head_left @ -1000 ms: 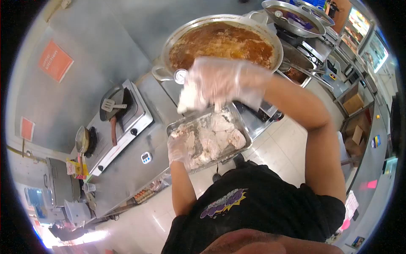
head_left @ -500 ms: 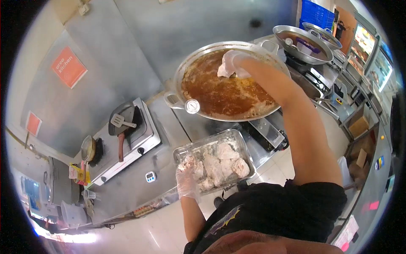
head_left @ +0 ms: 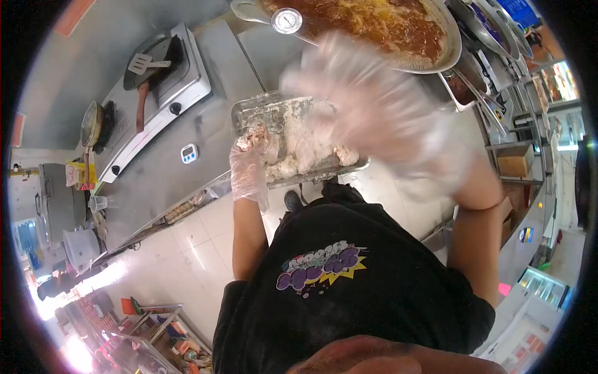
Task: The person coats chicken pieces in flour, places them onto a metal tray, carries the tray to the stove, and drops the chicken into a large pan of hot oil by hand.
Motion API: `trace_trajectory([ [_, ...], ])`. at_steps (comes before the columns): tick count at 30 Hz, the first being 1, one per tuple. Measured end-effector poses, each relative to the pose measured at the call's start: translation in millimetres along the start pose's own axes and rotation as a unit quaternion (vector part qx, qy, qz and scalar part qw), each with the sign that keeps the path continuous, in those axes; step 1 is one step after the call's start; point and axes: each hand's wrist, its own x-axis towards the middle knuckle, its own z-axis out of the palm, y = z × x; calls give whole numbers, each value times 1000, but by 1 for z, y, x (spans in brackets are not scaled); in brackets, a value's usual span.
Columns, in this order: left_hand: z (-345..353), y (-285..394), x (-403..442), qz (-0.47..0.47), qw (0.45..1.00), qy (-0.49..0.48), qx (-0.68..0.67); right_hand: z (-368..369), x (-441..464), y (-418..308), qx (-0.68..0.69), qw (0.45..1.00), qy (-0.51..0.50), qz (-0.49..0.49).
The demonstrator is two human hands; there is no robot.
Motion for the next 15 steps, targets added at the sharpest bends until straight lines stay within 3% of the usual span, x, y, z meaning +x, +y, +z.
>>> trace_trajectory([
  [3, -7, -11, 9, 10, 1000, 7, -9, 98, 22, 12, 90, 955, -196, 206],
  [7, -16, -13, 16, 8, 998, -44, 45, 253, 26, 108, 197, 942, -106, 251],
  [9, -11, -16, 27, 14, 996, -71, 53, 256, 32, 109, 178, 954, -89, 222],
  [13, 0, -18, 26, -12, 989, -115, 87, 247, 43, 86, 9, 984, -147, 101],
  [14, 2, -30, 32, 34, 987, -124, 94, 246, 47, 80, 0, 984, -154, 94],
  [15, -1, -34, 38, 45, 974, -119, 189, 246, 50, 76, -8, 983, -160, 89],
])
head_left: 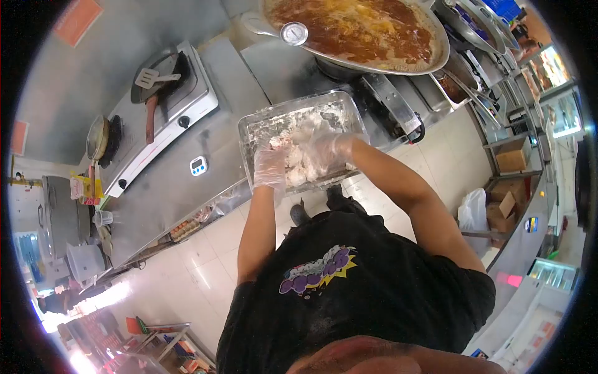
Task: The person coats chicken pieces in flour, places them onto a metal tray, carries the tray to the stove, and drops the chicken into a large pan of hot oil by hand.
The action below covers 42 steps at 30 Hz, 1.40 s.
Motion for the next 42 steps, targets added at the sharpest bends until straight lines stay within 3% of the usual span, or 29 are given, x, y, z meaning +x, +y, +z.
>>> trace_trajectory([
  [2, -3, -7, 7, 5, 981, -9, 192, 2, 9, -5, -13, 1000, 5, 5],
  [3, -1, -28, 11, 8, 1000, -11, 8, 3, 12, -6, -16, 1000, 8, 10],
  [4, -9, -45, 17, 35, 998, -35, 43, 3, 16, -5, -20, 1000, 11, 18],
  [7, -2, -8, 3, -15, 997, 1, -82, 3, 23, -5, -36, 999, -10, 38],
  [10, -18, 14, 2, 11, 981, -63, 182, -3, 25, -5, -51, 995, -65, 56],
  [12, -29, -26, 25, 136, 914, -73, 376, -14, 23, -6, -55, 990, -117, 64],
  [15, -31, -50, 28, 42, 996, -56, 60, -26, 20, -12, -57, 984, -159, 64],
  [18, -16, -40, 18, -48, 975, -30, -214, 9, 48, -11, -94, 991, -66, 65],
  [19, -25, -45, 21, 105, 991, -62, 58, 32, 65, -1, -65, 993, -21, 94],
  [20, -35, -51, 25, 259, 914, -11, 313, 39, 73, 4, -35, 992, 23, 122],
  [21, -22, -38, 10, 175, 978, -20, 111, 31, 69, 9, -41, 997, 6, 68],
  [22, -19, -27, 1, 138, 990, -26, 31, 21, 59, 16, -49, 999, -11, 14],
  [24, -13, -6, -15, 64, 988, -20, -136, -5, 37, 16, -52, 998, -37, -24],
  [26, -8, -2, -20, -19, 957, 4, -288, -22, 19, 10, -37, 998, -54, 9],
  [32, -4, 0, -36, 68, 963, 5, -260, 12, 35, 4, -48, 998, 26, 24],
  [35, -9, -17, -31, 82, 972, 21, -220, -3, 9, 6, 34, 998, 44, -1],
  [38, -11, -17, -32, 101, 974, 26, -199, 23, 28, 27, 157, 985, 64, 33],
  [39, -12, -19, -31, 105, 973, 24, -206, 24, 24, 33, 262, 963, 60, 34],
  [42, -23, -12, -38, 136, 979, 15, -153, 21, 31, 37, 179, 974, 133, 46],
])
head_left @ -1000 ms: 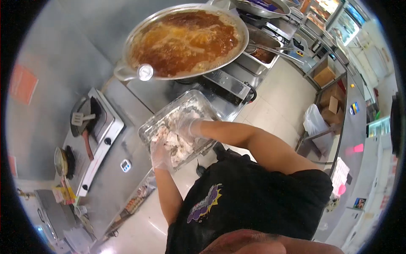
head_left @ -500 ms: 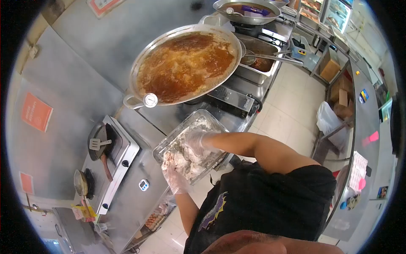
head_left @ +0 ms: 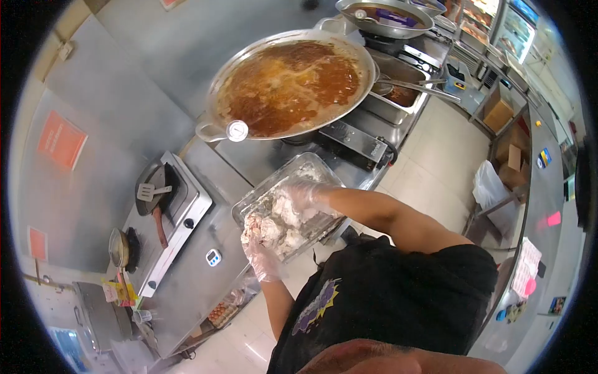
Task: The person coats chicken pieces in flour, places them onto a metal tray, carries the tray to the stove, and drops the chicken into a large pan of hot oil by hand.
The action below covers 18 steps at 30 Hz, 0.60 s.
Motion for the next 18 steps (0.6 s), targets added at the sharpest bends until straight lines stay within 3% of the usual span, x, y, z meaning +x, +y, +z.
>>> trace_trajectory([
  [1, -2, 1, -1, 7, 999, -5, 43, -43, -36, -36, 81, 996, 11, -24],
  [3, -14, -4, -3, 14, 989, -10, 148, -63, -54, -64, 36, 997, -64, 15],
  [4, -14, 2, 1, 20, 978, -15, 208, -49, -44, -51, 78, 995, -56, 14],
  [6, 2, 21, 1, -44, 998, 28, -17, -23, -26, -28, 163, 986, -41, 11],
  [7, 1, 21, 1, -27, 999, 37, -20, -35, -38, -39, 197, 980, -33, -13],
  [10, -1, 26, -6, -16, 998, 52, -42, -88, -62, -78, 93, 993, -46, -55],
  [12, -2, 28, -8, -23, 997, 63, -26, -129, -68, -104, -63, 992, -46, -104],
  [15, -4, 24, -6, -19, 998, 66, -1, -212, -87, -139, 80, 986, -27, -144],
  [18, 8, 27, -5, -26, 996, 70, -46, -296, -82, -155, 243, 952, -73, -170],
])
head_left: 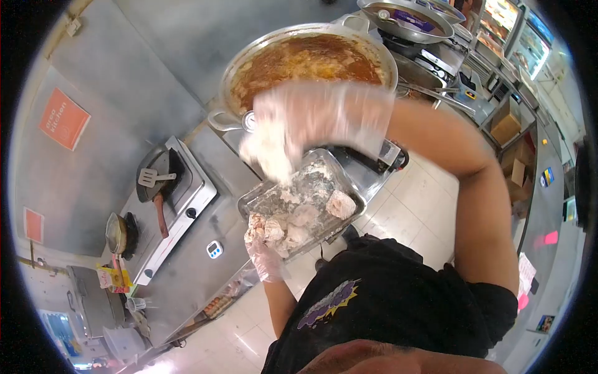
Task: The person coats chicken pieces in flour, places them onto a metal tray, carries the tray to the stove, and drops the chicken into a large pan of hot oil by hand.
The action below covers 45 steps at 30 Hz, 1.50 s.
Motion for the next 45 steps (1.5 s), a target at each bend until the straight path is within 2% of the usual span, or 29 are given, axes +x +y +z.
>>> trace_trajectory([
  [1, 5, -1, 0, -8, 1000, 4, -23, -23, 5, -8, 70, 997, -5, -10],
  [3, 14, -6, 3, -28, 997, 16, -75, -66, 21, -33, -125, 981, 64, 130],
  [5, 17, -14, 2, -3, 999, 34, 26, -110, 37, -34, -256, 929, 175, 203],
  [6, 11, -23, 8, 9, 995, 13, 97, -139, 38, -14, -127, 959, 209, 141],
  [7, 5, -31, 14, 24, 986, -6, 166, -185, 53, 39, 82, 961, 211, 161],
  [8, 1, -31, 11, 34, 978, -13, 207, -186, 67, 47, -135, 937, 244, 210],
  [9, 1, -27, 9, 47, 968, -19, 245, -186, 81, 54, -333, 862, 262, 278],
  [10, 8, -20, 9, 20, 980, -7, 199, -196, 84, 60, -161, 915, 197, 314],
  [11, 15, -14, 10, -6, 989, 8, 151, -197, 81, 73, -317, 878, 119, 340],
  [12, 23, -7, 10, -30, 994, 24, 102, -170, 71, 48, -464, 814, 38, 347],
  [13, 19, -19, 13, -22, 997, 35, 70, -188, 80, 80, -441, 824, 81, 346],
  [16, 15, -19, 13, 24, 972, 35, 231, -218, 92, 133, -350, 846, 158, 370],
  [17, 7, -25, 13, 50, 928, 24, 369, -214, 91, 146, -312, 850, 172, 389],
  [18, -2, -29, 13, 114, 893, -3, 436, -194, 70, 109, -484, 795, 134, 341],
  [20, -21, -36, 13, 251, 792, -27, 556, -175, 47, 64, -561, 763, 207, 245],
  [21, -5, -13, 16, 283, 783, -41, 552, -156, 31, 31, -567, 764, 262, 166],
  [24, -44, -37, 6, 181, 781, -5, 598, -84, -6, -27, -531, 796, 289, -37],
  [26, -42, -20, 3, 147, 792, -3, 592, -25, -29, -34, -510, 820, 238, -101],
  [28, -33, -4, 2, 89, 919, 22, 383, 36, -45, -25, -489, 848, 175, -106],
  [29, -24, -1, 3, 49, 977, 54, 202, 62, -44, -9, -474, 866, 137, -79],
  [30, -21, 2, 3, 11, 996, 82, 10, 89, -40, 11, -462, 880, 100, -41],
  [32, -29, 6, 6, -6, 996, 90, 1, 135, -17, 58, -415, 898, -37, 138],
  [33, -29, 8, 7, -5, 997, 80, 5, 154, -9, 100, -380, 888, -121, 227],
  [35, -21, 12, 6, -5, 996, 91, -14, 180, -20, 184, -406, 878, -88, 239],
  [36, -18, 15, 5, -22, 995, 93, -26, 192, -27, 214, -442, 853, -68, 268],
  [38, -15, 20, 3, -59, 992, 97, -48, 208, -33, 258, -498, 811, -38, 304],
  [40, -22, 8, 5, -57, 992, 77, -78, 212, -29, 284, -536, 782, -19, 319],
  [43, -23, 8, 3, -66, 993, 62, -69, 198, -19, 293, -410, 840, 25, 356],
  [45, -25, 9, 2, -74, 995, 60, -39, 205, -12, 288, -431, 865, 55, 250],
])
